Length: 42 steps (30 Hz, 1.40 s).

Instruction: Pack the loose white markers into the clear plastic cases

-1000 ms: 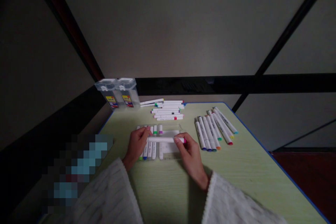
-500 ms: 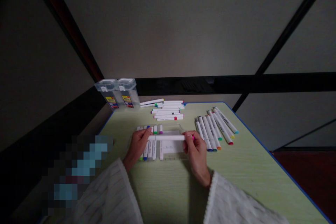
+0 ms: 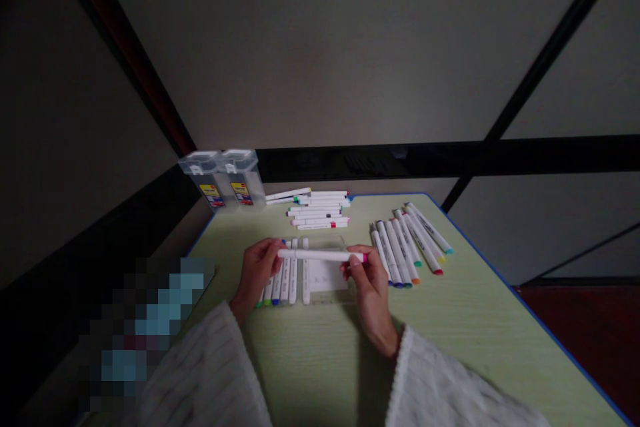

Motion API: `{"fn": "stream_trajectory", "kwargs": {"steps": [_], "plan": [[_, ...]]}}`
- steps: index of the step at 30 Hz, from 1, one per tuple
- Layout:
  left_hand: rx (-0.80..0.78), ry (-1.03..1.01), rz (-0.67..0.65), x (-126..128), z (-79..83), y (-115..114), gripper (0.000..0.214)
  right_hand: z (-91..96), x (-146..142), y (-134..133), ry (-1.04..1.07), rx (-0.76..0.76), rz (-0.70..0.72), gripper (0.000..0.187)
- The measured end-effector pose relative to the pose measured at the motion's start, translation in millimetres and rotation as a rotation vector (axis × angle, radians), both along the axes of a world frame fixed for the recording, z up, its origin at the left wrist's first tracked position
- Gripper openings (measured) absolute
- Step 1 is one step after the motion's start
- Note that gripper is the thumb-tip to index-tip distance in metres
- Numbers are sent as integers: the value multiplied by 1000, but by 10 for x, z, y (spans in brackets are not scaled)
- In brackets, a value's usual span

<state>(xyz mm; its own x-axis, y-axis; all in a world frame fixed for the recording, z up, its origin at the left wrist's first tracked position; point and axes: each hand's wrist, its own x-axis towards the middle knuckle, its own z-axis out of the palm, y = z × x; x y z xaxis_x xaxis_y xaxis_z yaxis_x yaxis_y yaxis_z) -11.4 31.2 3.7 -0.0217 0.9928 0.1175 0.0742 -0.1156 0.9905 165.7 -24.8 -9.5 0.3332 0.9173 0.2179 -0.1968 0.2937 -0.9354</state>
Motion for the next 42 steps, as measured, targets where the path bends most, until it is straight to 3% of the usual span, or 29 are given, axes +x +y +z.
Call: {"fn": "stream_trajectory", "kwargs": {"steps": [17, 29, 42], "plan": [[10, -89, 0, -2, 31, -6, 17, -26, 45, 53, 3, -48, -10, 22], [-5, -87, 142, -16, 13, 27, 19, -27, 6, 41, -11, -68, 32, 20], [37, -108, 103, -27, -2, 32, 18, -41, 22, 51, 49, -79, 34, 20]]}}
